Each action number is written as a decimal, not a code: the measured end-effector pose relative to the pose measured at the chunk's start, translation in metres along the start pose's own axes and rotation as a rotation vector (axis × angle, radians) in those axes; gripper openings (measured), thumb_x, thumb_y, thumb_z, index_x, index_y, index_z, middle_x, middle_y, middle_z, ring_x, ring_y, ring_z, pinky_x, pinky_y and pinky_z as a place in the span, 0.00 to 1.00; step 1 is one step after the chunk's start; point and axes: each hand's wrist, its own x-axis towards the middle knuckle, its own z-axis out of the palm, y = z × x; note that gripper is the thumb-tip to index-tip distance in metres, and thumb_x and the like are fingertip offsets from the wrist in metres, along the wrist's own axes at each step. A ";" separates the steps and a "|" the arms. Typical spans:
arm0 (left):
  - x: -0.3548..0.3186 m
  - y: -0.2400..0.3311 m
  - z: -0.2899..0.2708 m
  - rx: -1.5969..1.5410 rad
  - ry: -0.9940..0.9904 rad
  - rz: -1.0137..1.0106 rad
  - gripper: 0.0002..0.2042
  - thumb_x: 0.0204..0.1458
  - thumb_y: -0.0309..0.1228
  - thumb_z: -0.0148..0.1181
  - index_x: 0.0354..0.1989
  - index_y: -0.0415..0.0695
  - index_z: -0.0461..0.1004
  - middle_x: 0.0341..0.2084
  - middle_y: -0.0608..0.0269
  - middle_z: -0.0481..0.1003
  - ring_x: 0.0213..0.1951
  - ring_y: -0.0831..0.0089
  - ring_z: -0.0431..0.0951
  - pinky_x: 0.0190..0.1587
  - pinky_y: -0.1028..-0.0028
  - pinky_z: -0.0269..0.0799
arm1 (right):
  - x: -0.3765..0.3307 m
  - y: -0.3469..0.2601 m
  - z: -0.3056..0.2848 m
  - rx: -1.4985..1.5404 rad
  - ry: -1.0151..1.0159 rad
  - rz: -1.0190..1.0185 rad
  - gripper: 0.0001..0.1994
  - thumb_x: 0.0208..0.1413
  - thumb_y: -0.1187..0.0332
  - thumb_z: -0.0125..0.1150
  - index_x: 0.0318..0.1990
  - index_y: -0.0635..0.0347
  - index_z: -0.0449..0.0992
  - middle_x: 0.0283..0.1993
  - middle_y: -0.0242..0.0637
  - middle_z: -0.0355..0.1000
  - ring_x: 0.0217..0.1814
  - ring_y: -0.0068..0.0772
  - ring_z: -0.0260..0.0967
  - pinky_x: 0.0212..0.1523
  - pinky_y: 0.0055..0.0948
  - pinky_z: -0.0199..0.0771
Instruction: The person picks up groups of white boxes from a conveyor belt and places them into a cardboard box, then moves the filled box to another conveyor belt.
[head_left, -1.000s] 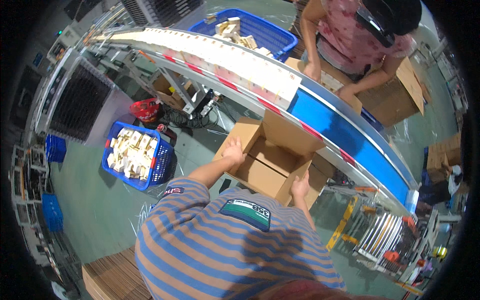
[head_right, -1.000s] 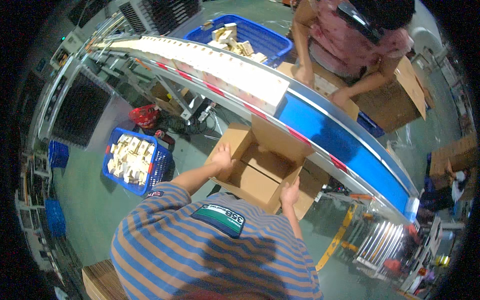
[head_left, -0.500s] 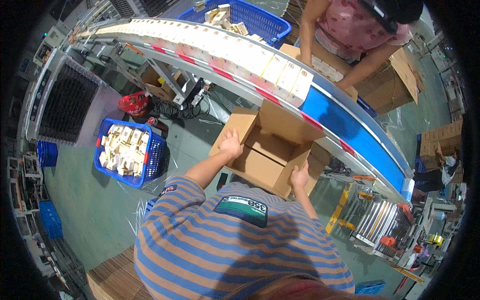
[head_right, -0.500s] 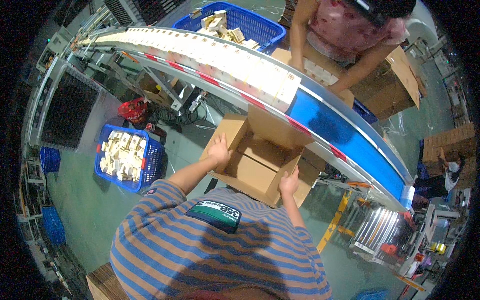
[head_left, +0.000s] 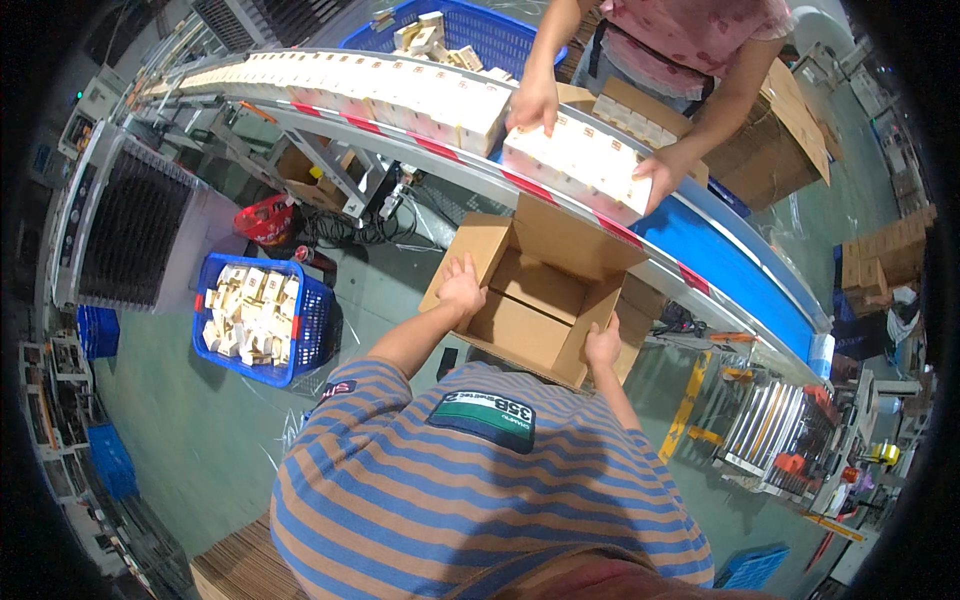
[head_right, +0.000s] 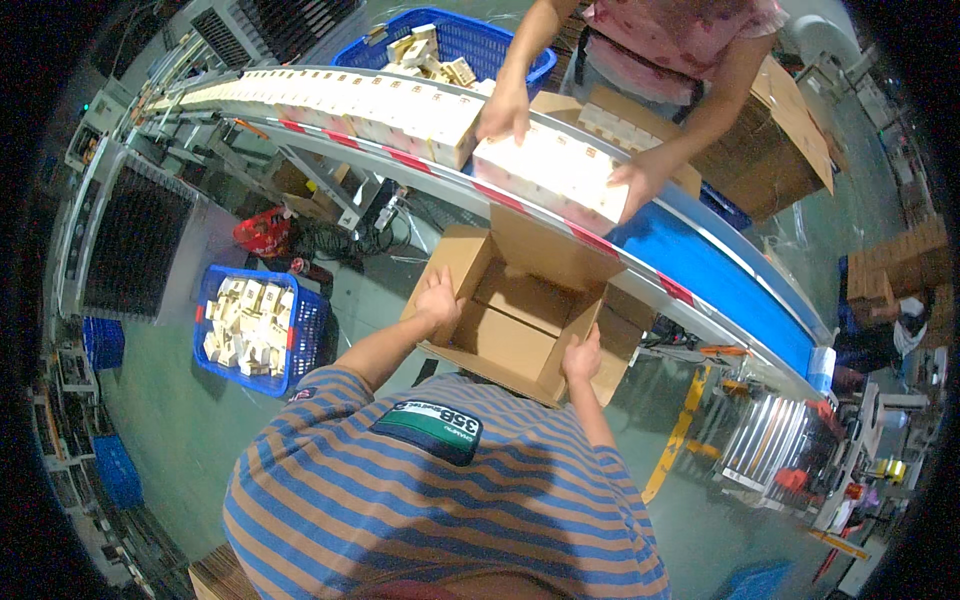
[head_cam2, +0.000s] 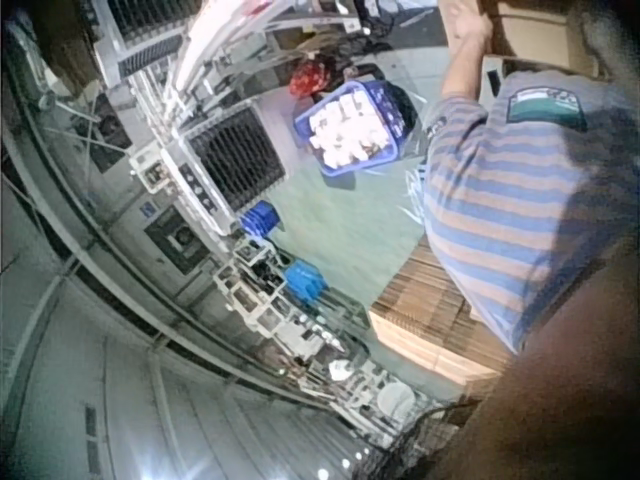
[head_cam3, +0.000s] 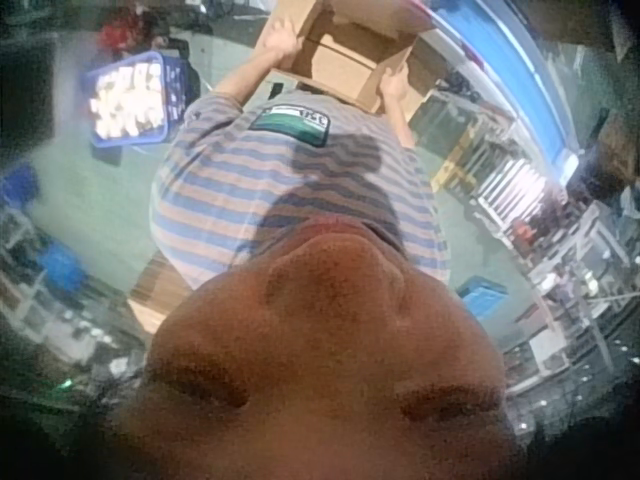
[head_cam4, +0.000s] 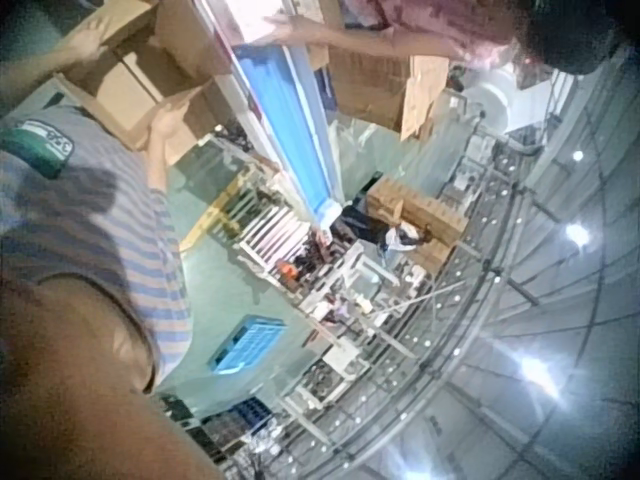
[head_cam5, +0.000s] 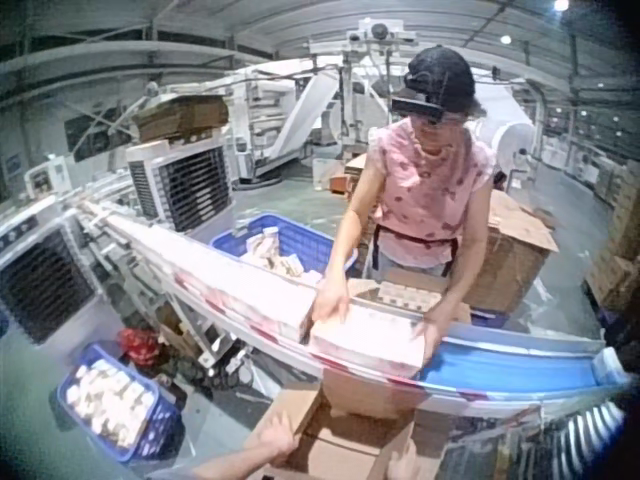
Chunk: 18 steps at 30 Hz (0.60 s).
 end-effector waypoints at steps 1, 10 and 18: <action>0.002 -0.001 0.003 0.003 0.005 0.001 0.44 0.50 0.47 0.56 0.69 0.49 0.35 0.68 0.52 0.40 0.68 0.52 0.44 0.54 0.44 0.62 | 0.000 0.000 0.000 -0.012 -0.002 0.011 0.30 0.51 0.63 0.58 0.63 0.52 0.57 0.49 0.52 0.71 0.50 0.54 0.69 0.49 0.45 0.68; 0.001 -0.001 0.004 0.009 0.018 -0.004 0.43 0.50 0.47 0.57 0.69 0.50 0.36 0.68 0.53 0.42 0.68 0.53 0.45 0.53 0.45 0.63 | 0.000 -0.002 -0.001 0.029 -0.004 0.029 0.28 0.52 0.64 0.56 0.62 0.51 0.58 0.50 0.49 0.71 0.51 0.52 0.69 0.51 0.43 0.67; 0.001 0.000 0.006 -0.010 0.048 -0.004 0.43 0.49 0.46 0.58 0.68 0.49 0.38 0.67 0.52 0.43 0.67 0.52 0.46 0.51 0.42 0.63 | 0.004 0.006 0.003 0.077 0.005 -0.036 0.29 0.52 0.65 0.56 0.62 0.55 0.57 0.53 0.52 0.68 0.53 0.53 0.66 0.53 0.43 0.65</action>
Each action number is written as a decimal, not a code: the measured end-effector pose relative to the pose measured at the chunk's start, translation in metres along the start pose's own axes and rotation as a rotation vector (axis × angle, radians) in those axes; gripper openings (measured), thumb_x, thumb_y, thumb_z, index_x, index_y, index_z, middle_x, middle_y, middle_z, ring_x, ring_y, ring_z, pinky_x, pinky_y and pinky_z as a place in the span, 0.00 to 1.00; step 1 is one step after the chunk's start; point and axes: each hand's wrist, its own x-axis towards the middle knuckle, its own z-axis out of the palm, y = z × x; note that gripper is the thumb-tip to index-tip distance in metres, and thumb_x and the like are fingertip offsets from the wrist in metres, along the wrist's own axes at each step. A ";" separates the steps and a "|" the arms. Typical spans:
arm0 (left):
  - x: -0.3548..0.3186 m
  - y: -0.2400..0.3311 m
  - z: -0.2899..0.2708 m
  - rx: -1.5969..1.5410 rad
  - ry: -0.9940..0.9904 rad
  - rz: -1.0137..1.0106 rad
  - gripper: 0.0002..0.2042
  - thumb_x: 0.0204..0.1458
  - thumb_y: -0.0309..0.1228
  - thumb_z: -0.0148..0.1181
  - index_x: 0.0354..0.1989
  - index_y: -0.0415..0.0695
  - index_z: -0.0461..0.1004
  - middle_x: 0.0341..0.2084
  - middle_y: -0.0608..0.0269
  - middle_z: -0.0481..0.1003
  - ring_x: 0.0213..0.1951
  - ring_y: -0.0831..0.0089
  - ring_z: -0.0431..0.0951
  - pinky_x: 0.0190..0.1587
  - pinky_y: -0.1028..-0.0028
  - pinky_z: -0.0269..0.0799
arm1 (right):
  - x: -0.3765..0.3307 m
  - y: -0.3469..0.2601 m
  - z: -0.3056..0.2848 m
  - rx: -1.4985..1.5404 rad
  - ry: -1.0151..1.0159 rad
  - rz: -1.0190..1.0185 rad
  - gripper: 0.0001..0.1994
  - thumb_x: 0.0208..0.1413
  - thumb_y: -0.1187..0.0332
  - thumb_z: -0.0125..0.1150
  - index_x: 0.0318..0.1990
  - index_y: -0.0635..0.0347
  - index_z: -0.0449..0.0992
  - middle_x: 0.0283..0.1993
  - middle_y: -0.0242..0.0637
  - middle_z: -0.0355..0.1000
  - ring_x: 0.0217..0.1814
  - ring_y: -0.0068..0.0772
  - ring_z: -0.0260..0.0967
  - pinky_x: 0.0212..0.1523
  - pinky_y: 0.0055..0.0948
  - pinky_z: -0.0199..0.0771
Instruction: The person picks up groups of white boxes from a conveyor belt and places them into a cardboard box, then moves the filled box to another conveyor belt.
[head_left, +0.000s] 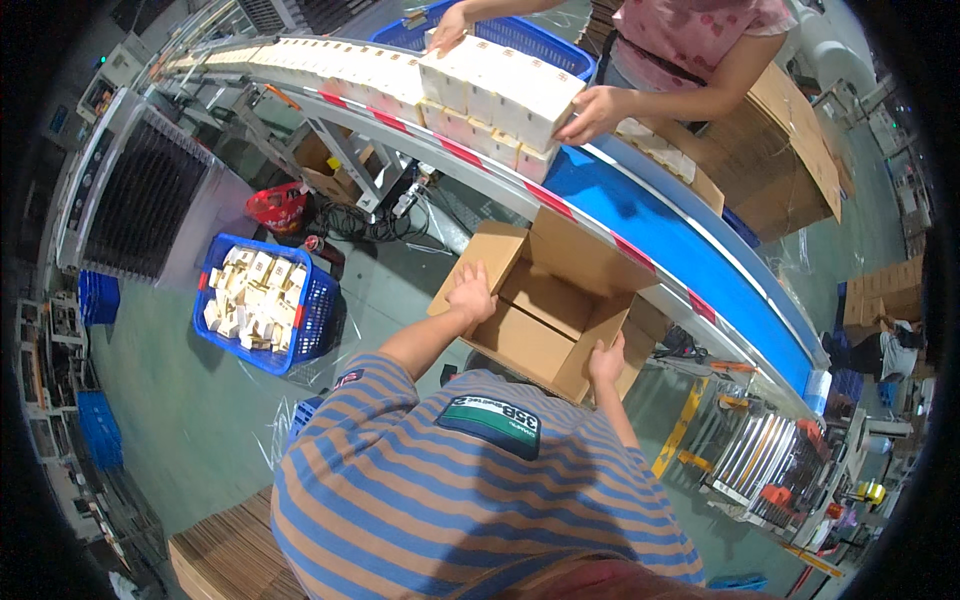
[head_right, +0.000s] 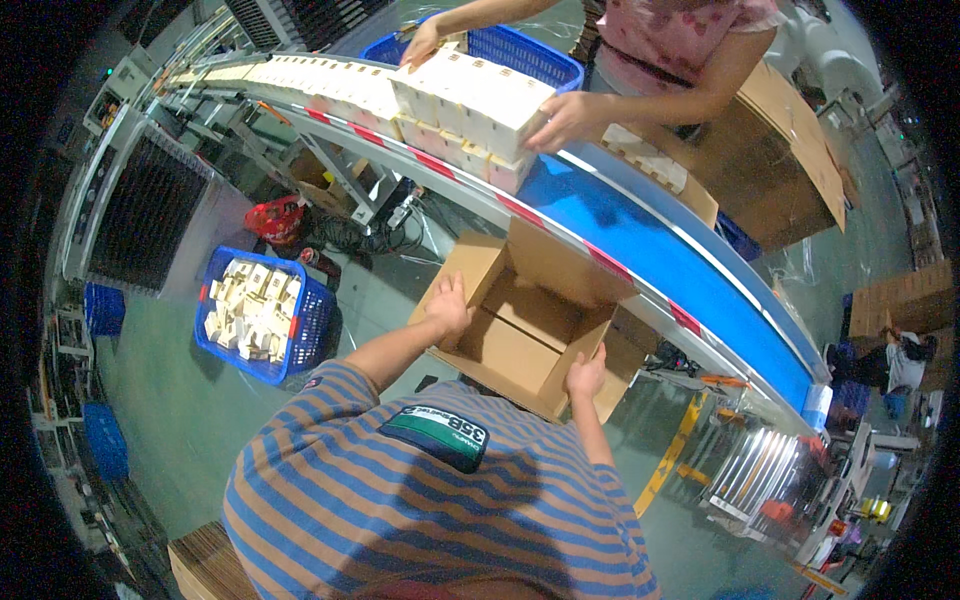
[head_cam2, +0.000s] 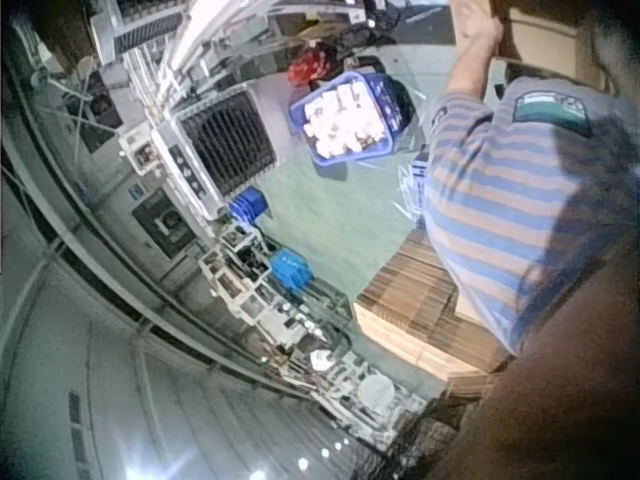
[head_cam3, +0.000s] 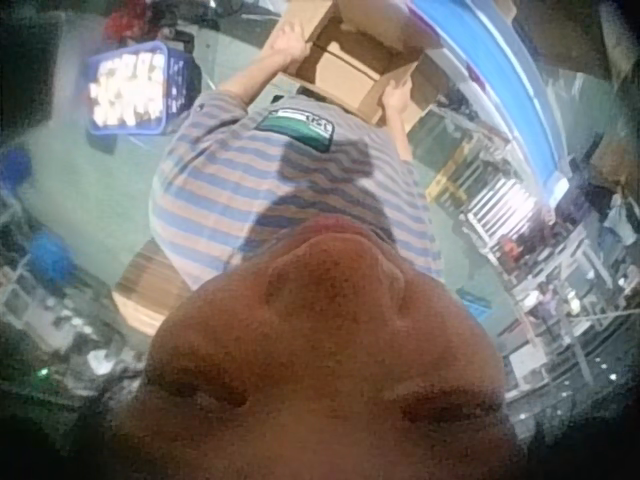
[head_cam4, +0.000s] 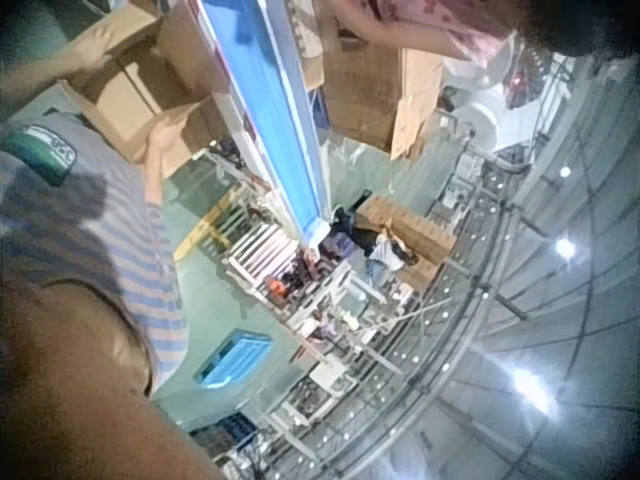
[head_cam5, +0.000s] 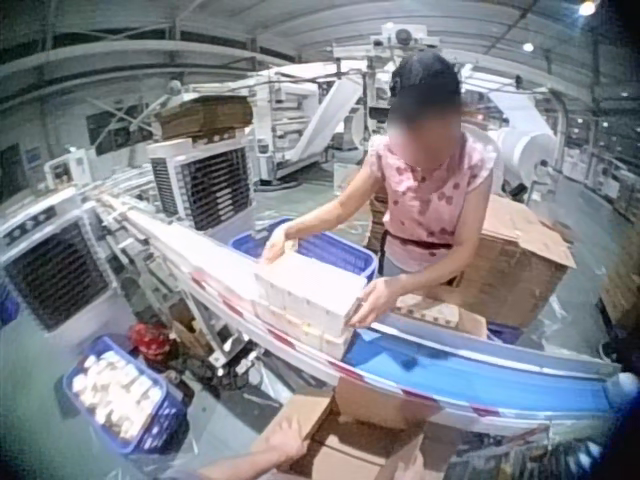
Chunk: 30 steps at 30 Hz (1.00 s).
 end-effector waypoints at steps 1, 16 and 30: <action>0.000 0.001 -0.001 -0.005 -0.003 0.002 0.43 0.49 0.46 0.58 0.68 0.49 0.38 0.67 0.52 0.43 0.67 0.52 0.46 0.51 0.42 0.63 | 0.001 0.000 0.000 -0.010 0.005 0.002 0.29 0.52 0.65 0.56 0.62 0.55 0.57 0.53 0.52 0.68 0.53 0.53 0.66 0.52 0.43 0.65; 0.005 -0.002 0.008 -0.010 -0.008 0.010 0.43 0.49 0.47 0.58 0.69 0.50 0.37 0.67 0.53 0.44 0.67 0.52 0.44 0.53 0.42 0.62 | 0.003 0.007 0.004 0.000 0.020 -0.040 0.28 0.51 0.65 0.56 0.61 0.57 0.58 0.50 0.54 0.69 0.51 0.55 0.67 0.51 0.45 0.66; 0.009 -0.006 0.014 0.045 0.047 0.055 0.44 0.48 0.47 0.59 0.68 0.47 0.38 0.66 0.50 0.45 0.66 0.51 0.47 0.55 0.48 0.63 | -0.005 -0.008 -0.003 -0.057 0.034 0.015 0.29 0.51 0.64 0.57 0.61 0.56 0.58 0.52 0.50 0.69 0.51 0.52 0.68 0.50 0.44 0.67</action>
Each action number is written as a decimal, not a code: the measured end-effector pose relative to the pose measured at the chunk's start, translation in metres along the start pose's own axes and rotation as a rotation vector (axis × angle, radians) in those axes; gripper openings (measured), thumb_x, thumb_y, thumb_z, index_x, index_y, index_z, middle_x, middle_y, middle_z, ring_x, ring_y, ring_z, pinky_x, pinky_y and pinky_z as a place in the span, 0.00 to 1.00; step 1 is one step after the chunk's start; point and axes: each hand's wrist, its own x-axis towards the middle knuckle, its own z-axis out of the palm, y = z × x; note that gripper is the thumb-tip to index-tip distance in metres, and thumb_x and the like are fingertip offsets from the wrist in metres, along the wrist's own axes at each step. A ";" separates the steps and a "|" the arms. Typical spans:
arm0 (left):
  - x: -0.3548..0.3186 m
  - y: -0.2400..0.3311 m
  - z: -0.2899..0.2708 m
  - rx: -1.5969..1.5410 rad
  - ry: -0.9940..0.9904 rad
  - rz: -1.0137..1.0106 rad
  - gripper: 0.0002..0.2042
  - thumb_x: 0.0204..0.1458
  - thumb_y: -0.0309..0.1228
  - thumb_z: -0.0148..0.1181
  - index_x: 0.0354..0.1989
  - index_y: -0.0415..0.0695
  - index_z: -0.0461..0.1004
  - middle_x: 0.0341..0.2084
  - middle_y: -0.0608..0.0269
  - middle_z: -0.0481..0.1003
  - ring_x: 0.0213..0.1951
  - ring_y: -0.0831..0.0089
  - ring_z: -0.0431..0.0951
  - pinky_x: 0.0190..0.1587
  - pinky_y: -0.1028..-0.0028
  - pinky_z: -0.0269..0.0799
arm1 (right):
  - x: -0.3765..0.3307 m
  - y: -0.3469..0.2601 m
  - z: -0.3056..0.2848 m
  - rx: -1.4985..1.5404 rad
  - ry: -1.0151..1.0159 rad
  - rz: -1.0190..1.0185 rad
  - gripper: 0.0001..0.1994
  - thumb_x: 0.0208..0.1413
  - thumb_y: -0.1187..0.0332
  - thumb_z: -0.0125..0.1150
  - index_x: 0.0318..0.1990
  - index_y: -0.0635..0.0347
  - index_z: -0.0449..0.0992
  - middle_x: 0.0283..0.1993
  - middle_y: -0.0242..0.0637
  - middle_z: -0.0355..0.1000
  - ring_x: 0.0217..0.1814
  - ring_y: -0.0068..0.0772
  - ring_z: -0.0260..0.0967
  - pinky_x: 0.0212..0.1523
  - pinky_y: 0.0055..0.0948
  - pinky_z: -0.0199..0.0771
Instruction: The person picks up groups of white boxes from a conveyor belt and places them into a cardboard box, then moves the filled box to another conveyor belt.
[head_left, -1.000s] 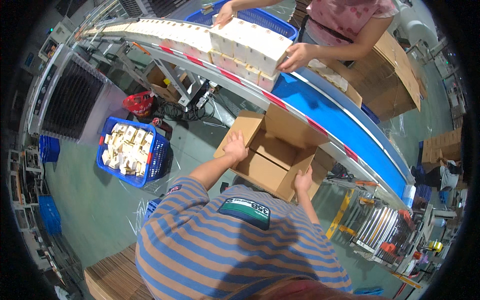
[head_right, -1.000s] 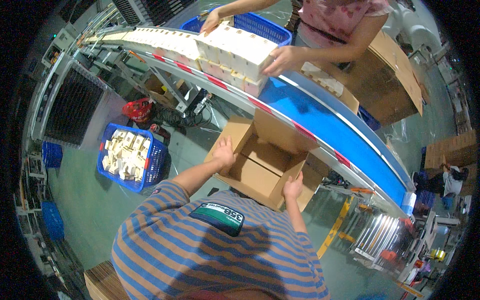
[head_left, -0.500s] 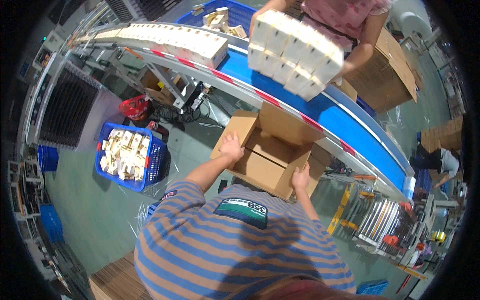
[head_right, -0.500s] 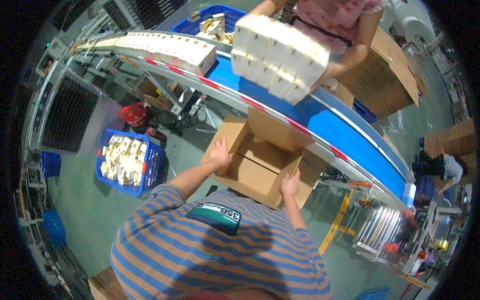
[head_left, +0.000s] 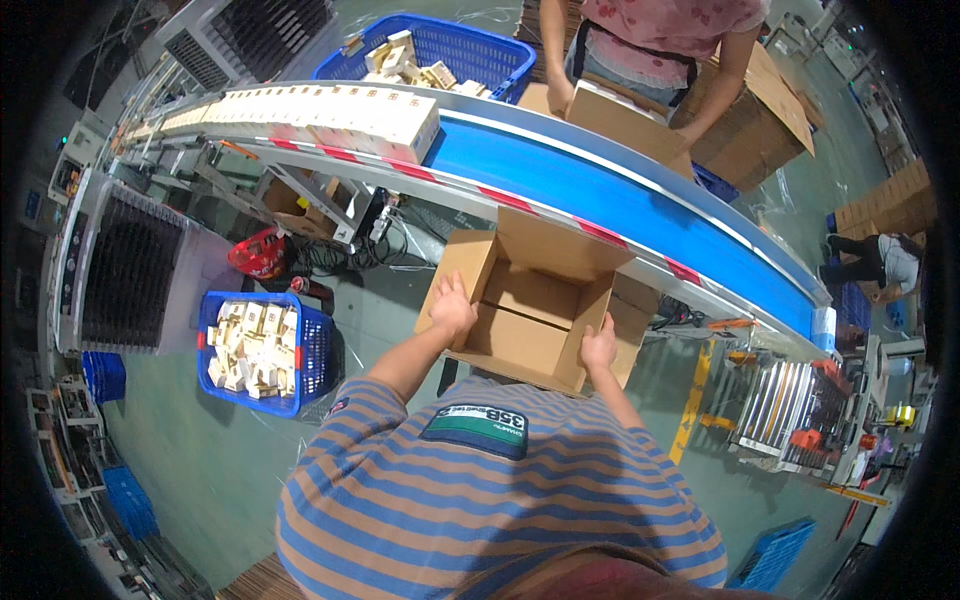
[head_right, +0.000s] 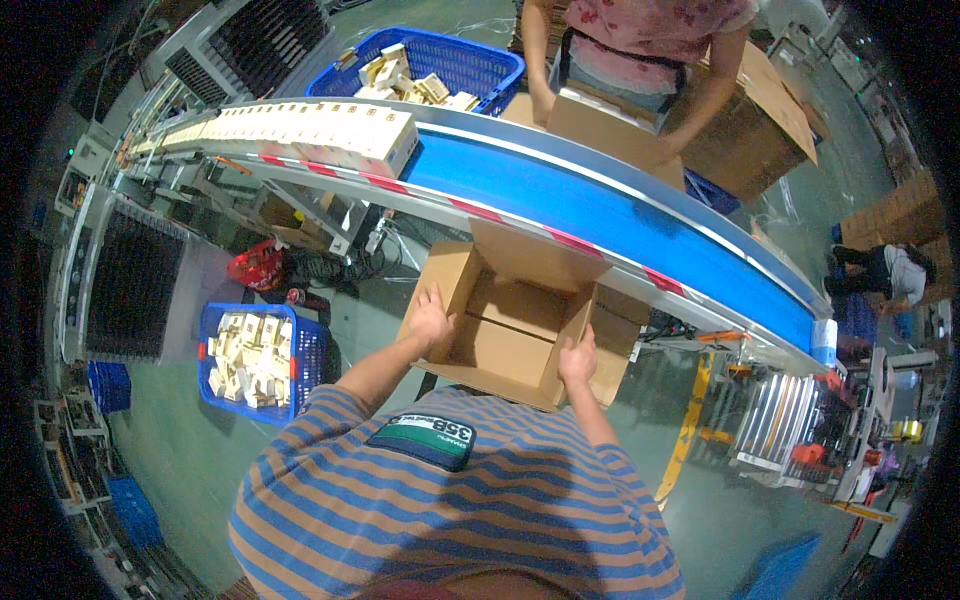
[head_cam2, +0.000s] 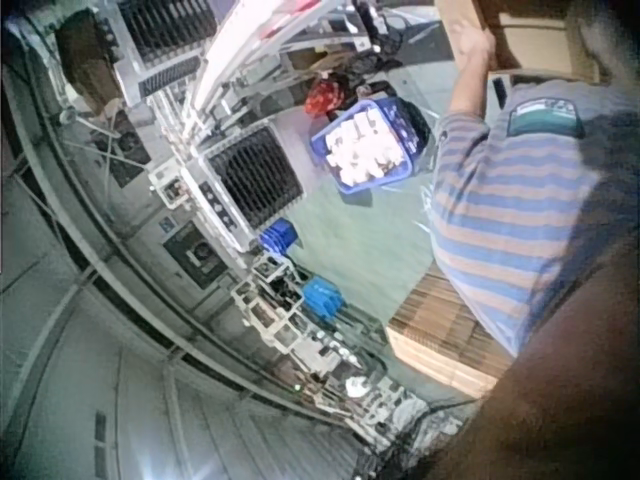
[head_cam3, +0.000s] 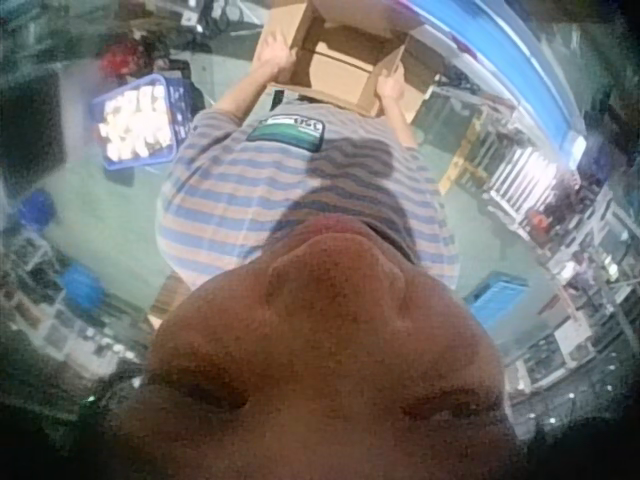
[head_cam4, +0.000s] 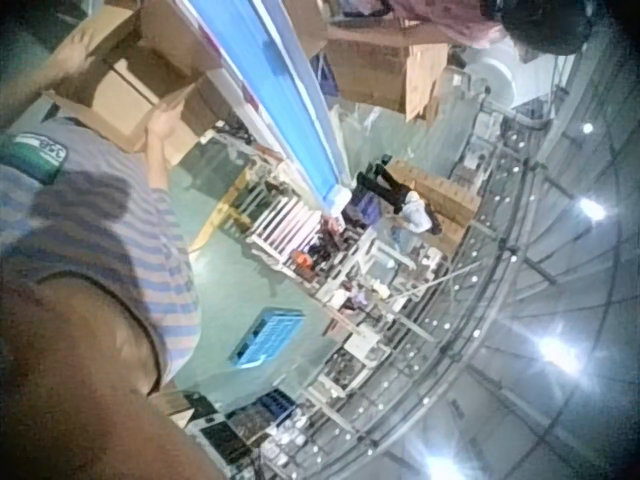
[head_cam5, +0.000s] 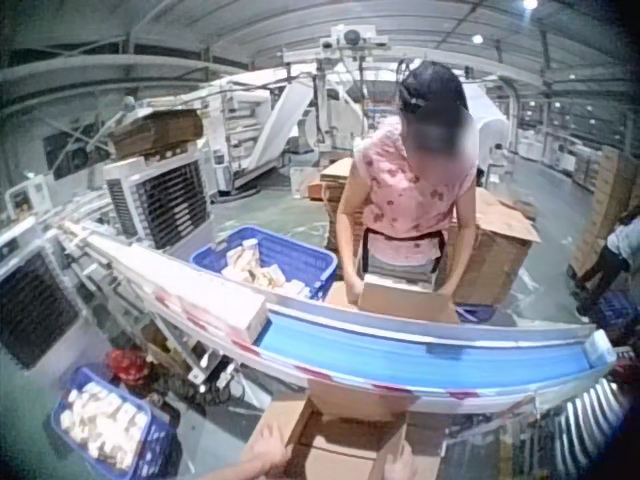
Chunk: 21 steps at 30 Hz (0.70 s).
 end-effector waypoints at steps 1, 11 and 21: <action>-0.001 0.000 0.000 0.007 0.004 -0.001 0.44 0.48 0.47 0.59 0.68 0.47 0.39 0.66 0.49 0.46 0.66 0.51 0.48 0.55 0.49 0.63 | 0.000 -0.002 -0.001 -0.011 -0.005 0.016 0.28 0.52 0.64 0.57 0.61 0.55 0.59 0.52 0.49 0.70 0.52 0.51 0.68 0.51 0.44 0.67; -0.008 0.004 -0.007 0.022 0.046 0.025 0.45 0.47 0.46 0.60 0.67 0.42 0.39 0.63 0.42 0.50 0.64 0.48 0.51 0.60 0.57 0.59 | 0.003 0.002 0.000 0.011 -0.055 0.033 0.30 0.52 0.64 0.57 0.62 0.56 0.57 0.52 0.52 0.68 0.53 0.52 0.66 0.53 0.43 0.66; -0.001 0.001 0.000 0.004 0.015 0.004 0.45 0.48 0.48 0.59 0.68 0.46 0.37 0.66 0.48 0.45 0.66 0.50 0.46 0.54 0.47 0.64 | 0.002 0.001 -0.003 0.014 -0.047 0.021 0.30 0.52 0.63 0.57 0.62 0.55 0.57 0.52 0.53 0.68 0.53 0.53 0.66 0.53 0.43 0.66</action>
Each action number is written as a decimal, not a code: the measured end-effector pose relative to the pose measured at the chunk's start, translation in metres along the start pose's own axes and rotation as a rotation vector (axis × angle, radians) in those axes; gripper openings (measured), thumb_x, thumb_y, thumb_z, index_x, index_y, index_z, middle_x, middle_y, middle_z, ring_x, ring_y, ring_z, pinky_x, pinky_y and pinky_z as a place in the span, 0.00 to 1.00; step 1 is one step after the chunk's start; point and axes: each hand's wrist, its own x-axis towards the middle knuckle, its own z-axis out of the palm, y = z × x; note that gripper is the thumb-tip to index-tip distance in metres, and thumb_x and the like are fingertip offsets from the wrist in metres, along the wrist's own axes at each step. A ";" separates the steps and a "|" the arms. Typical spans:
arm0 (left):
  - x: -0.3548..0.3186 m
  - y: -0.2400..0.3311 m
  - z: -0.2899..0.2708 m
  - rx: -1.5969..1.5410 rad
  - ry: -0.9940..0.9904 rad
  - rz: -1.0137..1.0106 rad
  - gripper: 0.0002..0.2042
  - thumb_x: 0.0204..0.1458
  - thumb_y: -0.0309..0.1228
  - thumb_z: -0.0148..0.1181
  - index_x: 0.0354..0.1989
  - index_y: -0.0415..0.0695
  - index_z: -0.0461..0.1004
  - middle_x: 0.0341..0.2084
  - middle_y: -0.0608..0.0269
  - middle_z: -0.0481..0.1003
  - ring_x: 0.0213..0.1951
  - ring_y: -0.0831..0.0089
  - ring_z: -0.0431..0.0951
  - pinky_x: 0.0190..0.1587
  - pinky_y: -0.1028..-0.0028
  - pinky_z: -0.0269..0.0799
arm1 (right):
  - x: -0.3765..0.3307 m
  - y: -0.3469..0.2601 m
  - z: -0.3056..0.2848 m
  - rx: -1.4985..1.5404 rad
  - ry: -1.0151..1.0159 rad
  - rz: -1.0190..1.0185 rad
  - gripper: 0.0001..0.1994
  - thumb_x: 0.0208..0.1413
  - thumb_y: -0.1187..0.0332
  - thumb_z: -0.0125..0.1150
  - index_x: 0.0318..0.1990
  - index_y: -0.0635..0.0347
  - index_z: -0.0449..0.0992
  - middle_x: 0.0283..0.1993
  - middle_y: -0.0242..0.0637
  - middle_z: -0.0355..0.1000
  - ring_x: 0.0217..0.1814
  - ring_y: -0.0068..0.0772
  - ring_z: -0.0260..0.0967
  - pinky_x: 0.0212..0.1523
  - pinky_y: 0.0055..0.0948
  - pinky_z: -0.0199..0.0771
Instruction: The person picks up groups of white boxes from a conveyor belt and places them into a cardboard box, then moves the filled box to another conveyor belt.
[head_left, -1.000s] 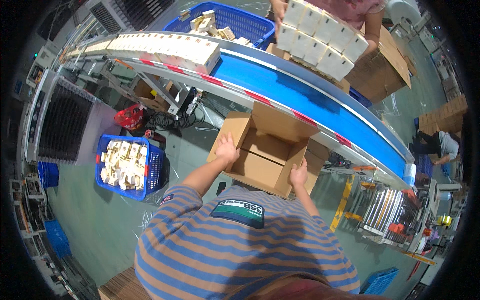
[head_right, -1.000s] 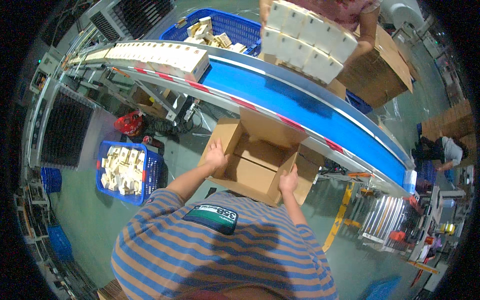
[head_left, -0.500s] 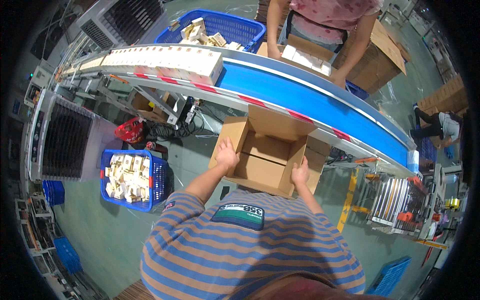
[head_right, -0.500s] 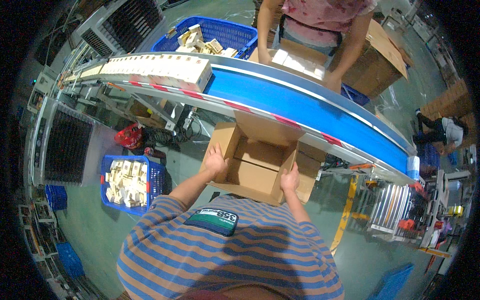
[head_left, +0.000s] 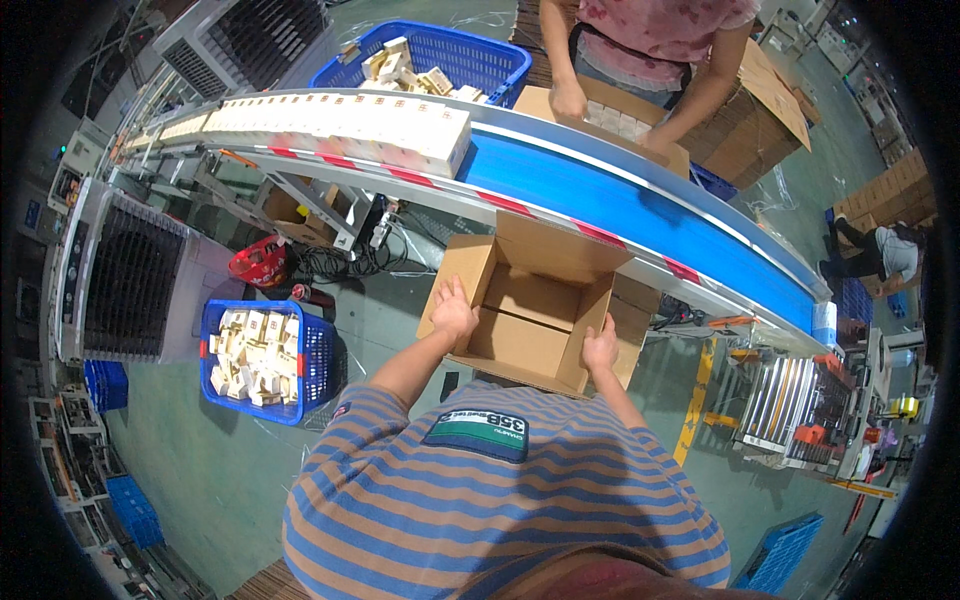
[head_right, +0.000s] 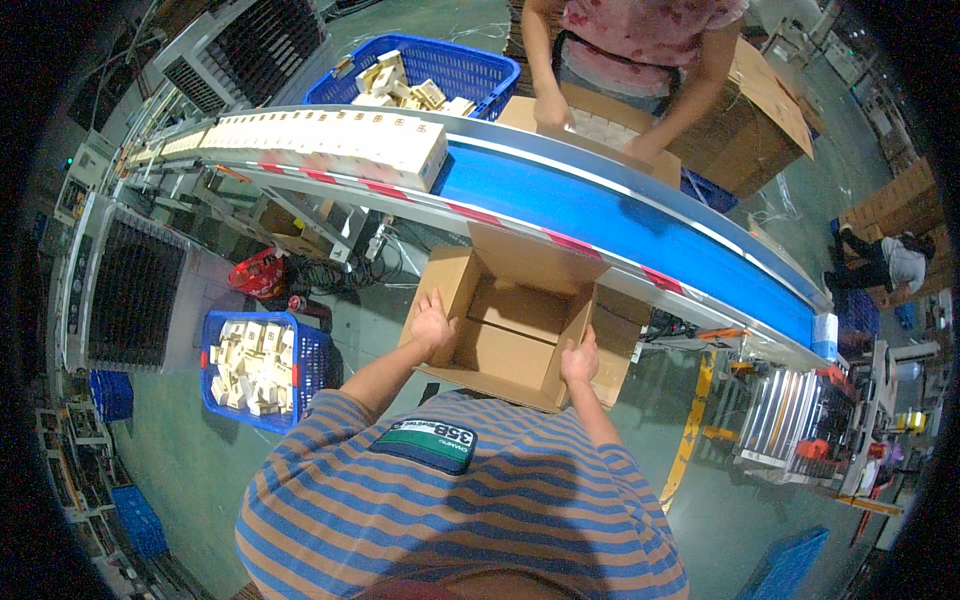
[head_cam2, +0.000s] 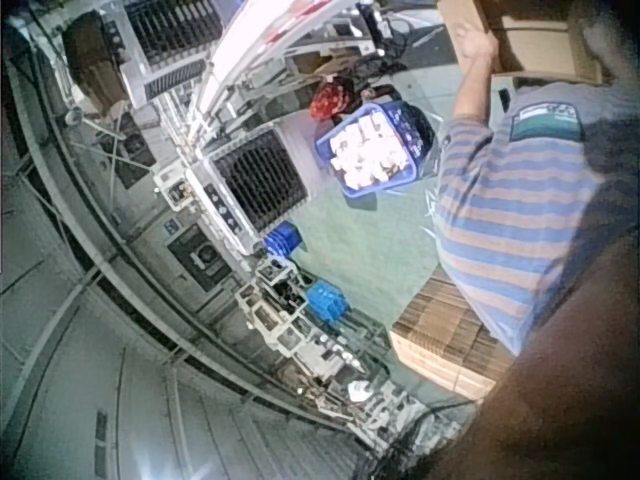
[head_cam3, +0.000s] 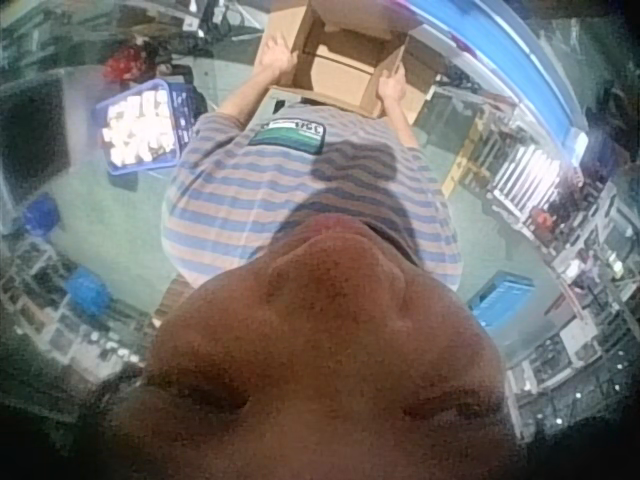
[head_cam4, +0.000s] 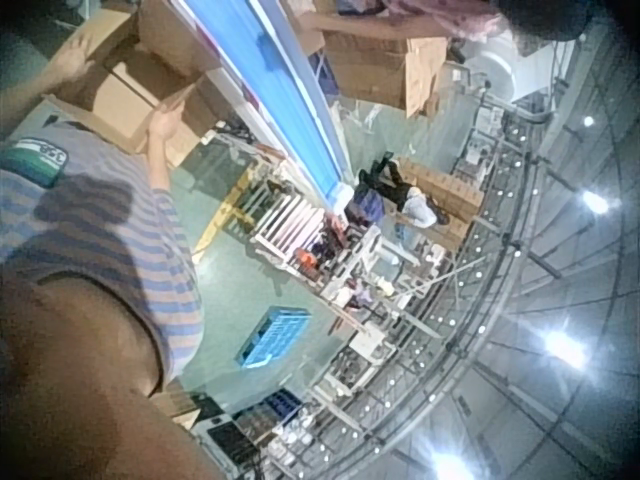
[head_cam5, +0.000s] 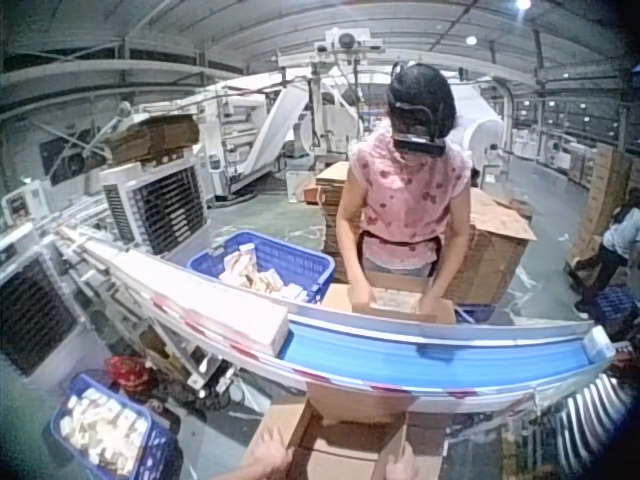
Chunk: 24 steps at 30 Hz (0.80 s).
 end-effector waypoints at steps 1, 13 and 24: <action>0.000 0.000 0.000 0.004 0.001 -0.002 0.45 0.48 0.48 0.59 0.68 0.47 0.37 0.66 0.48 0.45 0.66 0.50 0.47 0.54 0.47 0.64 | 0.000 0.000 0.000 0.003 0.002 -0.003 0.30 0.52 0.63 0.57 0.62 0.55 0.57 0.52 0.53 0.68 0.53 0.53 0.66 0.53 0.43 0.66; -0.002 0.000 0.000 -0.015 0.001 -0.003 0.44 0.48 0.45 0.60 0.68 0.46 0.39 0.66 0.49 0.46 0.66 0.51 0.47 0.53 0.46 0.64 | 0.000 0.004 0.001 0.014 -0.002 -0.016 0.30 0.52 0.63 0.56 0.63 0.56 0.56 0.54 0.52 0.67 0.54 0.52 0.65 0.54 0.43 0.65; -0.008 0.012 -0.022 0.081 -0.098 0.041 0.51 0.45 0.49 0.63 0.68 0.41 0.33 0.65 0.43 0.45 0.65 0.48 0.49 0.63 0.58 0.53 | 0.002 0.006 -0.010 0.035 -0.045 0.032 0.32 0.51 0.60 0.58 0.63 0.55 0.55 0.56 0.51 0.67 0.57 0.50 0.64 0.55 0.42 0.64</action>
